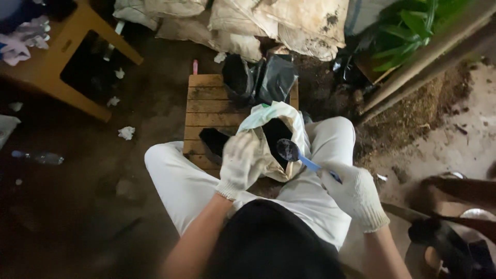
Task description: Filling a small plastic bag with soil using a spoon
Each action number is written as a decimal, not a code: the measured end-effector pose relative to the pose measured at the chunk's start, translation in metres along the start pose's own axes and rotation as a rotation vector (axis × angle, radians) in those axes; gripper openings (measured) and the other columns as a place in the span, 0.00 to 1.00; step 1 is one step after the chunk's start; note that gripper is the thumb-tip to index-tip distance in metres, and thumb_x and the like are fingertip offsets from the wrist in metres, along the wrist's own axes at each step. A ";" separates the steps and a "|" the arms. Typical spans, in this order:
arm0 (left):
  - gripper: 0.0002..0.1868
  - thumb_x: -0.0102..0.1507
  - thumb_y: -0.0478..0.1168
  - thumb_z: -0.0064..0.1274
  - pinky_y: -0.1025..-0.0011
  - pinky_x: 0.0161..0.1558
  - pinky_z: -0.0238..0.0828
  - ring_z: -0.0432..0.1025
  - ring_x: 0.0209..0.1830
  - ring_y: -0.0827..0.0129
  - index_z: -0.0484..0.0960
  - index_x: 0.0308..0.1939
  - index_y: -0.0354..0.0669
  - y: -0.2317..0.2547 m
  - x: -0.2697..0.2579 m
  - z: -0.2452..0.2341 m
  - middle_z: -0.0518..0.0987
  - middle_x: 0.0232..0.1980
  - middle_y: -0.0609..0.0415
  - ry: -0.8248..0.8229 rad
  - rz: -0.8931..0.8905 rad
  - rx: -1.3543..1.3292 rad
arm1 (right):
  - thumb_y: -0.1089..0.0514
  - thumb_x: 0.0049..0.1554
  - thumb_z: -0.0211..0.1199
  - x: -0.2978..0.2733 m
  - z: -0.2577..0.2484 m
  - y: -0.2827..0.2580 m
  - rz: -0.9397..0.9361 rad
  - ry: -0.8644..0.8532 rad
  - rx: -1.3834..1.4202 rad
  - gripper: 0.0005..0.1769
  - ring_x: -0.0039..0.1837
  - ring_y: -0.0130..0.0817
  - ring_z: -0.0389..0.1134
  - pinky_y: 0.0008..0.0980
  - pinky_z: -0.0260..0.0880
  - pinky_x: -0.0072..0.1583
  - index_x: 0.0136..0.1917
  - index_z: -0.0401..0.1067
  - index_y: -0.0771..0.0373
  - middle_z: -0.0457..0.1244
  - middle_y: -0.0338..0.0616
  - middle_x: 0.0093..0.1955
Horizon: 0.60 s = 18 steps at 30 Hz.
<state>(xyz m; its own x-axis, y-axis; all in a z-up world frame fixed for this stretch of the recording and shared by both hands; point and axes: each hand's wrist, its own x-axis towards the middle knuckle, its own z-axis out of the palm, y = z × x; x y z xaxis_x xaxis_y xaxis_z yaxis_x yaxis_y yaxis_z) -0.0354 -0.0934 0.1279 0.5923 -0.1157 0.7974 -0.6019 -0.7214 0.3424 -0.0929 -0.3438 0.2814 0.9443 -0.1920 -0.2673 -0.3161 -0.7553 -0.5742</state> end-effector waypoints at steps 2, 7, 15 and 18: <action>0.33 0.48 0.47 0.70 0.50 0.65 0.66 0.70 0.63 0.46 0.78 0.54 0.39 0.007 -0.003 0.006 0.75 0.59 0.41 -0.110 0.160 -0.038 | 0.50 0.51 0.69 -0.001 0.000 -0.009 0.000 -0.021 -0.026 0.14 0.39 0.42 0.76 0.41 0.76 0.43 0.52 0.83 0.47 0.72 0.45 0.32; 0.22 0.56 0.50 0.64 0.55 0.58 0.69 0.74 0.57 0.52 0.80 0.50 0.46 0.001 -0.022 0.026 0.78 0.53 0.49 -0.276 0.177 -0.114 | 0.58 0.49 0.68 0.011 0.028 -0.042 -0.073 -0.022 0.196 0.15 0.43 0.42 0.75 0.41 0.75 0.45 0.51 0.83 0.49 0.72 0.50 0.38; 0.26 0.43 0.54 0.66 0.55 0.57 0.68 0.73 0.55 0.59 0.79 0.41 0.50 -0.008 -0.038 0.039 0.76 0.45 0.55 -0.469 0.147 -0.015 | 0.50 0.53 0.68 0.061 0.073 -0.041 -0.245 -0.028 0.215 0.09 0.48 0.53 0.74 0.48 0.74 0.49 0.50 0.80 0.45 0.71 0.52 0.38; 0.20 0.46 0.50 0.66 0.56 0.52 0.68 0.73 0.50 0.58 0.75 0.34 0.48 -0.009 -0.035 0.040 0.74 0.39 0.54 -0.467 0.140 -0.062 | 0.53 0.57 0.63 0.078 0.073 -0.031 -0.328 0.018 0.090 0.06 0.42 0.55 0.73 0.51 0.74 0.45 0.47 0.79 0.52 0.69 0.55 0.33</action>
<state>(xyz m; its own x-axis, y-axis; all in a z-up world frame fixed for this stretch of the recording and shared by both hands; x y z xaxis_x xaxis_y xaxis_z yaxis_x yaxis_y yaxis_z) -0.0292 -0.1101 0.0777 0.6720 -0.5126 0.5345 -0.7150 -0.6370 0.2880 -0.0161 -0.2897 0.2219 0.9982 0.0398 -0.0438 -0.0017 -0.7206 -0.6933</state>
